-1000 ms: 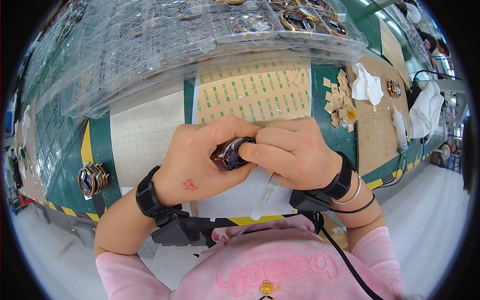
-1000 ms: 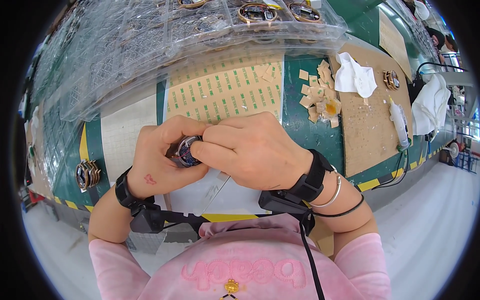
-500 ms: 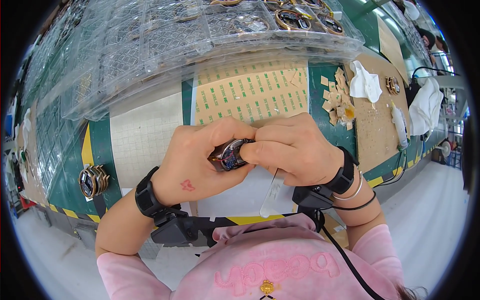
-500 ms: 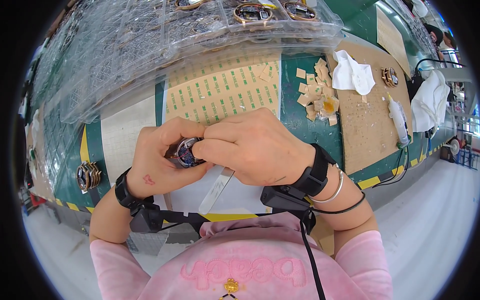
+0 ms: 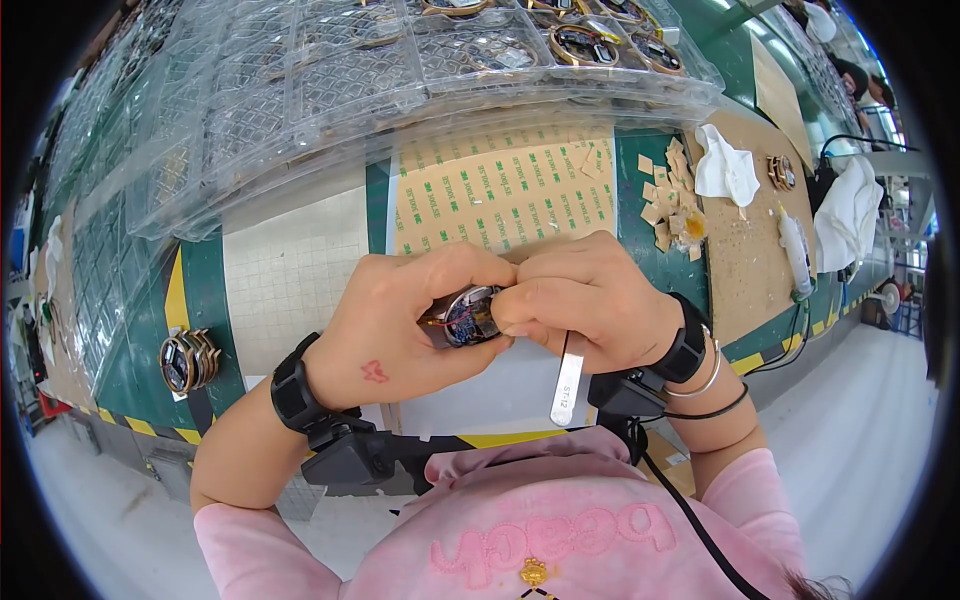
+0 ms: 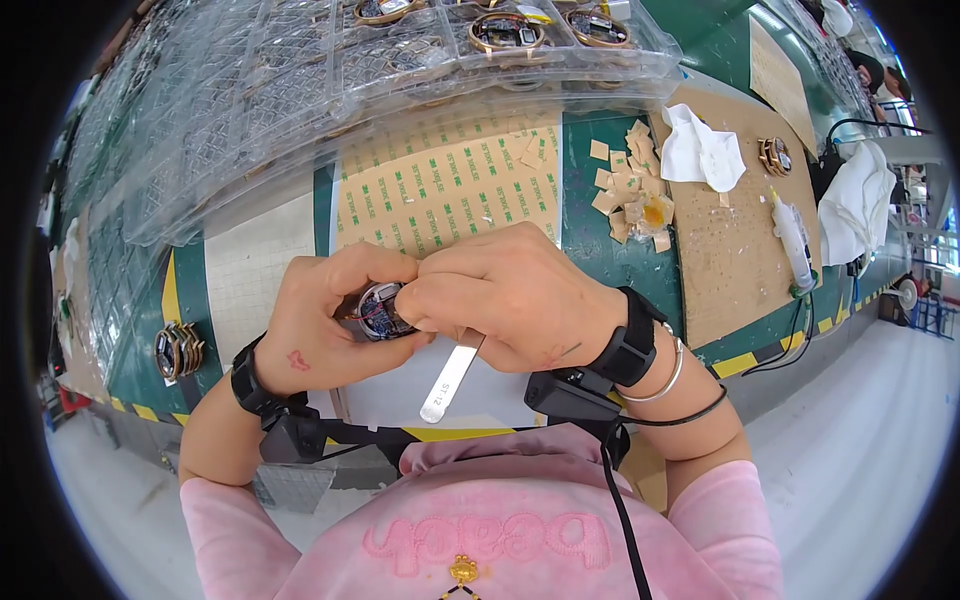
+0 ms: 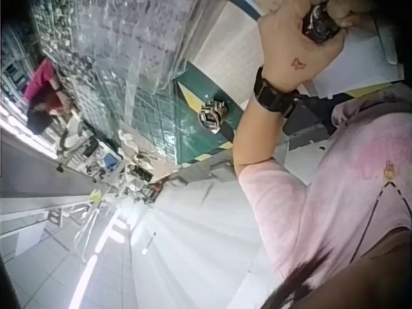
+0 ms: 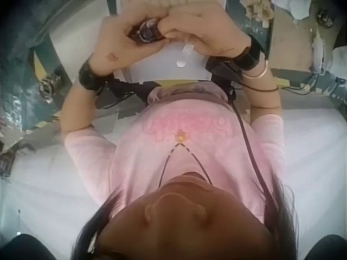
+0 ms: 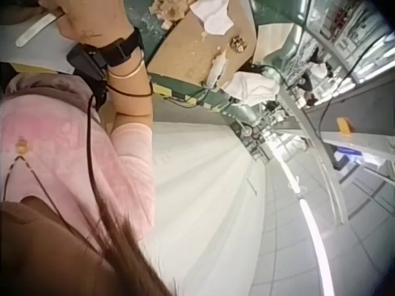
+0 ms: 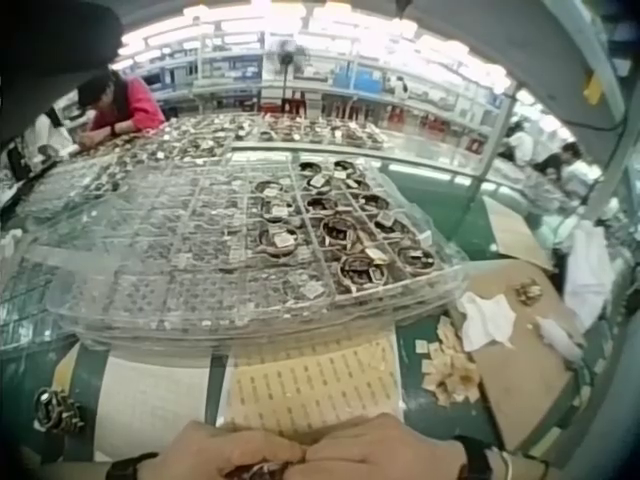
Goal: Manual assembly of small electronic components using tweezers and an adhesive dispenser.
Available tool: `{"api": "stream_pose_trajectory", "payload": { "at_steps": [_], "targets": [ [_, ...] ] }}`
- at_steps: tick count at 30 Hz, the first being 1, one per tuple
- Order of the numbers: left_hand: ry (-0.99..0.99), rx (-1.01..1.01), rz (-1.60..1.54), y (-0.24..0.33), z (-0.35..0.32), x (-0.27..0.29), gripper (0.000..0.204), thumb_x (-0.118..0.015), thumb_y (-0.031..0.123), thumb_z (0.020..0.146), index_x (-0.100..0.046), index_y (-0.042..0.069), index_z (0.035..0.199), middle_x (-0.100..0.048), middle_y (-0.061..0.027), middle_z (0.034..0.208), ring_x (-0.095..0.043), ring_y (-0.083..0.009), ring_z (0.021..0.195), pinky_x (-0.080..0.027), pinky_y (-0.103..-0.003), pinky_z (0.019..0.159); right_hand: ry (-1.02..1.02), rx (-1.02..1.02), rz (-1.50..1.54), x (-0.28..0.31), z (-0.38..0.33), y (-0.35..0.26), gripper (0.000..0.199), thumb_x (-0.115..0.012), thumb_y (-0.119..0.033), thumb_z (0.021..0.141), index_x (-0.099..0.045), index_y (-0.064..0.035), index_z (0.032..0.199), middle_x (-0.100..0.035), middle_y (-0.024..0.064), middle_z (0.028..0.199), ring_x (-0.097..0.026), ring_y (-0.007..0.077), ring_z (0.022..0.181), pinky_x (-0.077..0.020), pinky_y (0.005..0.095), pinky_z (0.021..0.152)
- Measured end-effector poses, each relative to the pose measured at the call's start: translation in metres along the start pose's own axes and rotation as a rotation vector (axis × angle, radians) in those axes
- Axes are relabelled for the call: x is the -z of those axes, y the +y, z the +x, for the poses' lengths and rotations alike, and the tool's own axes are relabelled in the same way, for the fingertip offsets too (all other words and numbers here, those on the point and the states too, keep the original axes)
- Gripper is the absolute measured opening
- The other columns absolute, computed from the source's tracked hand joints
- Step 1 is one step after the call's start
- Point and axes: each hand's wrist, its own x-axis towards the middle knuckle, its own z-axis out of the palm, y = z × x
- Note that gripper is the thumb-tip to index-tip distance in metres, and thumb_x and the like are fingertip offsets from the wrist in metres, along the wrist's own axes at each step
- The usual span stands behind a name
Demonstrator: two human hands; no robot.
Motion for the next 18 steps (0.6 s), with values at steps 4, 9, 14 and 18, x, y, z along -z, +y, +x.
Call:
{"api": "stream_pose_trajectory", "payload": {
  "at_steps": [4,9,14,18],
  "targets": [
    [-0.028,-0.004,-0.002,0.001,0.000,0.001,0.032,-0.074,0.005,0.069,-0.062,0.008,0.098,-0.064,-0.0064,0.080,-0.064,-0.0197,0.066,-0.048,-0.025,0.059,-0.009,-0.007,0.033,-0.001,-0.001,0.000,0.012,-0.065,-0.003,0.075,-0.058,-0.0072,0.082,-0.049,0.0039,0.063,-0.053,0.0252,0.054,-0.0421,0.0332,0.049],
    [-0.042,0.027,-0.060,0.000,-0.002,0.001,0.032,-0.074,0.006,0.069,-0.062,0.007,0.099,-0.064,-0.0068,0.081,-0.064,-0.0191,0.066,-0.048,-0.025,0.060,0.001,0.016,0.058,0.000,-0.001,-0.002,0.010,-0.065,-0.003,0.076,-0.058,-0.0064,0.082,-0.050,0.0037,0.063,-0.053,0.0248,0.054,-0.0418,0.0334,0.048],
    [-0.061,-0.010,-0.064,-0.001,-0.002,0.003,0.035,-0.074,0.005,0.069,-0.062,0.007,0.102,-0.064,-0.0072,0.082,-0.064,-0.0186,0.068,-0.049,-0.025,0.061,-0.017,0.000,0.083,0.002,-0.001,-0.005,0.011,-0.066,-0.004,0.076,-0.057,-0.0065,0.082,-0.052,0.0037,0.065,-0.052,0.0249,0.053,-0.0404,0.0332,0.047],
    [-0.039,-0.011,-0.055,-0.003,-0.001,0.007,0.037,-0.075,0.005,0.070,-0.062,0.005,0.105,-0.065,-0.0075,0.088,-0.065,-0.0157,0.073,-0.050,-0.025,0.065,-0.035,-0.035,0.139,0.010,-0.004,-0.009,0.011,-0.065,-0.002,0.076,-0.058,-0.0069,0.082,-0.055,0.0037,0.066,-0.051,0.0218,0.052,-0.0384,0.0307,0.046]
  ]
}}
